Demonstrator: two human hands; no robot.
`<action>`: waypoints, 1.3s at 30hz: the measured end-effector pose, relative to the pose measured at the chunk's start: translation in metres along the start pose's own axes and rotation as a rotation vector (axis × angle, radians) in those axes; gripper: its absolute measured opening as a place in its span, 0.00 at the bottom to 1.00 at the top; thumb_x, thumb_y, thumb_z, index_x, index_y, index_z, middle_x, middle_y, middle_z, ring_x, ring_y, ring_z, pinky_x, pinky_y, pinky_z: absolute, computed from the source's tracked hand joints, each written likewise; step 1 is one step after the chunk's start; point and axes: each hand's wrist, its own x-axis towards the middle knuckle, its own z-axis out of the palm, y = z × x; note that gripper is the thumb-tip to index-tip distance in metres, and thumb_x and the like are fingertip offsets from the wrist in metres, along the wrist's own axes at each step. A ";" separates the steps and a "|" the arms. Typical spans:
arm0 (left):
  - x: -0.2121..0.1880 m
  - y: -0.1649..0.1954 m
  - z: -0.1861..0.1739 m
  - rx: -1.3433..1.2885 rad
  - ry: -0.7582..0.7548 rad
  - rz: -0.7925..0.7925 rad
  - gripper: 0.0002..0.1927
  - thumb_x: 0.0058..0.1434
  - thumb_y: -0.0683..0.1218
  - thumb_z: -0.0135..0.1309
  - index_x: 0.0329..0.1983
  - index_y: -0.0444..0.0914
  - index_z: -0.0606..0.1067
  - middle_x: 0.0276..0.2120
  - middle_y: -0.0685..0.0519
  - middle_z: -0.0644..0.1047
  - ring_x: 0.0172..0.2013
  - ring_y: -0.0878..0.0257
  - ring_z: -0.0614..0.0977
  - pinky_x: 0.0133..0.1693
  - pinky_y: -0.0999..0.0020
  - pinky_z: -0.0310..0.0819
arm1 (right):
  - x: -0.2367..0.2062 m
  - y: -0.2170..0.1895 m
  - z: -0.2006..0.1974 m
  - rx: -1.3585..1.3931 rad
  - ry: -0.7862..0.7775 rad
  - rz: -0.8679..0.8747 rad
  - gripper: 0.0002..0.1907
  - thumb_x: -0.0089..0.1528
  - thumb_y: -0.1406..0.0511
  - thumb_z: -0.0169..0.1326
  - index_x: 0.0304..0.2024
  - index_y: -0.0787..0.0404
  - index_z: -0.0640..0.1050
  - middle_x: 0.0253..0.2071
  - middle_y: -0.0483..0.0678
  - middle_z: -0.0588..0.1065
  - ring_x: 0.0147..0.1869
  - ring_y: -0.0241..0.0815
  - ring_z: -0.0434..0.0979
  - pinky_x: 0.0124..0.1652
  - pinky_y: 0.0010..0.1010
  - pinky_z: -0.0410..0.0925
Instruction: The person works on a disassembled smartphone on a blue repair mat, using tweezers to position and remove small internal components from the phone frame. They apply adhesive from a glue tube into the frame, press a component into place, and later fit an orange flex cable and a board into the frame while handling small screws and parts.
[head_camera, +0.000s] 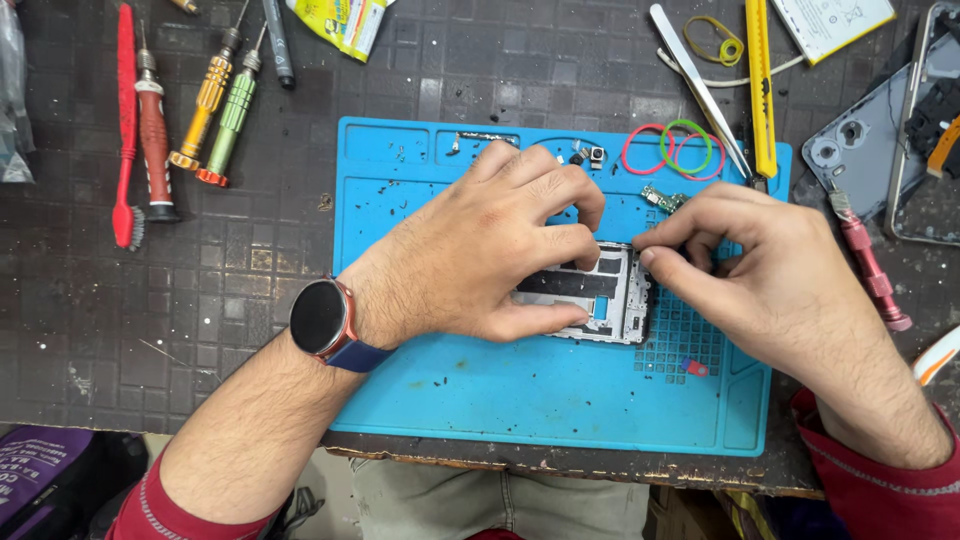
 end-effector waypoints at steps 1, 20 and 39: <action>0.000 -0.001 -0.001 0.008 0.002 0.000 0.20 0.53 0.57 0.68 0.39 0.41 0.76 0.49 0.54 0.72 0.54 0.54 0.72 0.52 0.55 0.63 | 0.000 -0.001 0.000 -0.008 0.001 0.006 0.08 0.56 0.66 0.63 0.38 0.59 0.85 0.27 0.44 0.76 0.29 0.31 0.75 0.27 0.25 0.71; -0.002 -0.003 0.000 0.018 -0.007 0.004 0.22 0.53 0.62 0.68 0.40 0.43 0.77 0.47 0.53 0.72 0.51 0.53 0.72 0.51 0.55 0.64 | -0.011 -0.004 -0.009 -0.276 0.065 -0.375 0.10 0.55 0.67 0.63 0.40 0.54 0.84 0.37 0.44 0.77 0.34 0.42 0.79 0.32 0.32 0.72; 0.000 -0.003 0.000 0.032 -0.064 -0.018 0.31 0.45 0.66 0.70 0.43 0.43 0.76 0.47 0.52 0.72 0.48 0.51 0.73 0.49 0.54 0.66 | -0.024 -0.013 -0.004 -0.438 0.199 -0.329 0.06 0.58 0.66 0.62 0.39 0.54 0.83 0.33 0.43 0.77 0.31 0.41 0.78 0.29 0.32 0.69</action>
